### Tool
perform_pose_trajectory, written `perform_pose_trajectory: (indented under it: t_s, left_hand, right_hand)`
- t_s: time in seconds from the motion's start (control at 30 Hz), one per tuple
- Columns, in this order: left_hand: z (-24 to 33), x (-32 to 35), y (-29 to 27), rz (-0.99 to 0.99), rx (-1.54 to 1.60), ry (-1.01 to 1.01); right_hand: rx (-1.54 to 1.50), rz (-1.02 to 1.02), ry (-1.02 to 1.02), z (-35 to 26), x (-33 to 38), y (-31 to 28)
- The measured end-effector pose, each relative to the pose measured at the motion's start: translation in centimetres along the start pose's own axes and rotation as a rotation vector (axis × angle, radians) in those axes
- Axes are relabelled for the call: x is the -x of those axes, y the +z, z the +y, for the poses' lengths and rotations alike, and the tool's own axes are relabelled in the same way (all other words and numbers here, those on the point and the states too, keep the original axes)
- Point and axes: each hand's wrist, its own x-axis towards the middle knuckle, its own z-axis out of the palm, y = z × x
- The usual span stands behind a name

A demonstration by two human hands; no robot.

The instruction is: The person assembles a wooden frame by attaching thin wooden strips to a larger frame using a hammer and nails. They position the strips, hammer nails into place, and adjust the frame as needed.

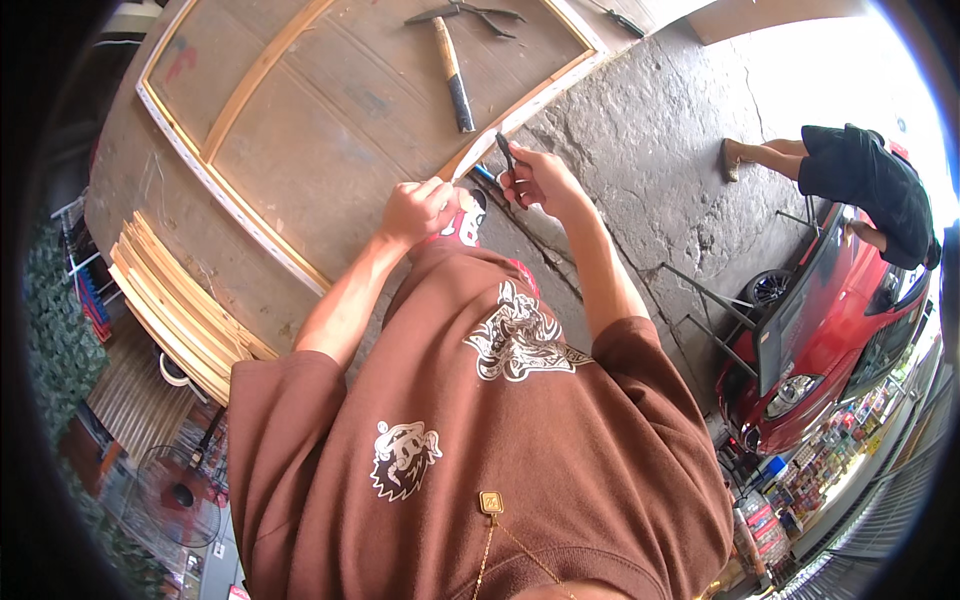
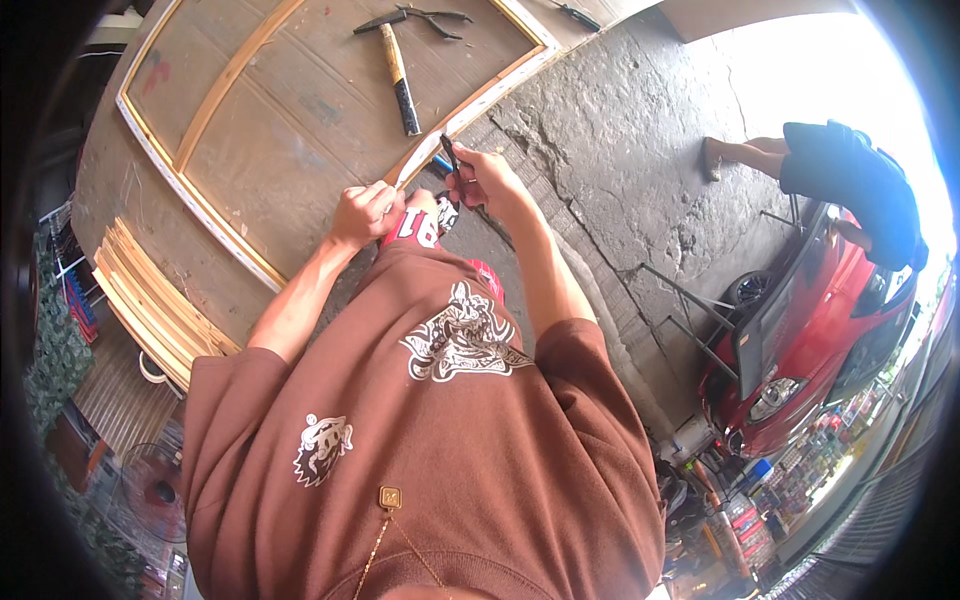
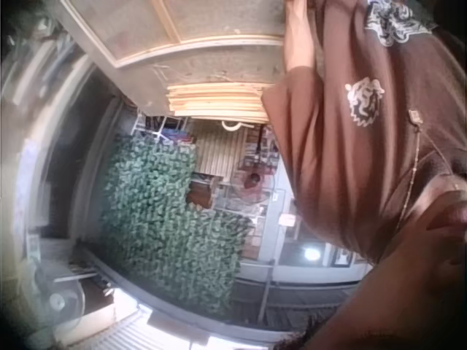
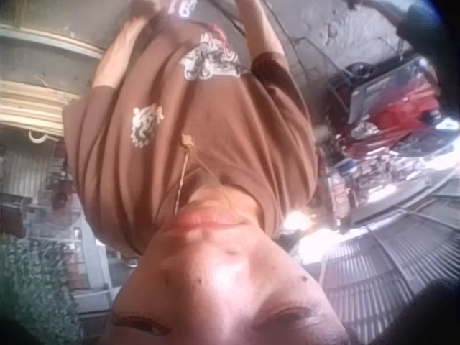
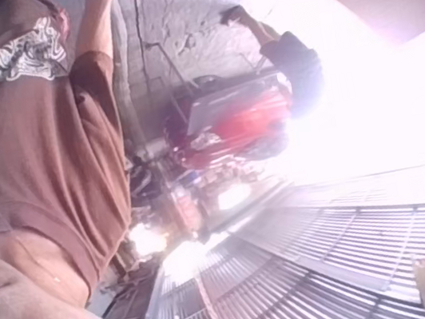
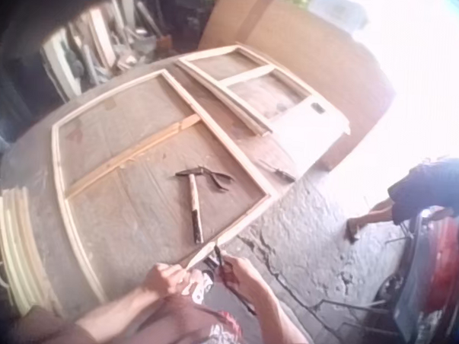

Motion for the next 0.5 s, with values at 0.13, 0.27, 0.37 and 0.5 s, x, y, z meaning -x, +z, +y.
perform_pose_trajectory:
  t_s: [0.13,0.27,0.37,0.5]
  left_hand:
    - [0.3,-0.4,-0.2,0.007,-0.006,0.014]
    - [0.1,-0.4,0.0,0.053,0.043,0.009]
    - [0.1,-0.6,0.1,0.083,0.067,0.015]
    - [0.0,-0.4,-0.6,0.065,0.063,0.022]
  right_hand:
    - [0.906,0.578,-0.577,1.7,0.0,1.9]
    - [0.901,0.643,-0.963,2.2,0.3,1.7]
    - [0.768,0.501,-0.858,2.8,0.6,0.4]
    - [0.589,0.393,-0.634,1.4,1.3,-1.3]
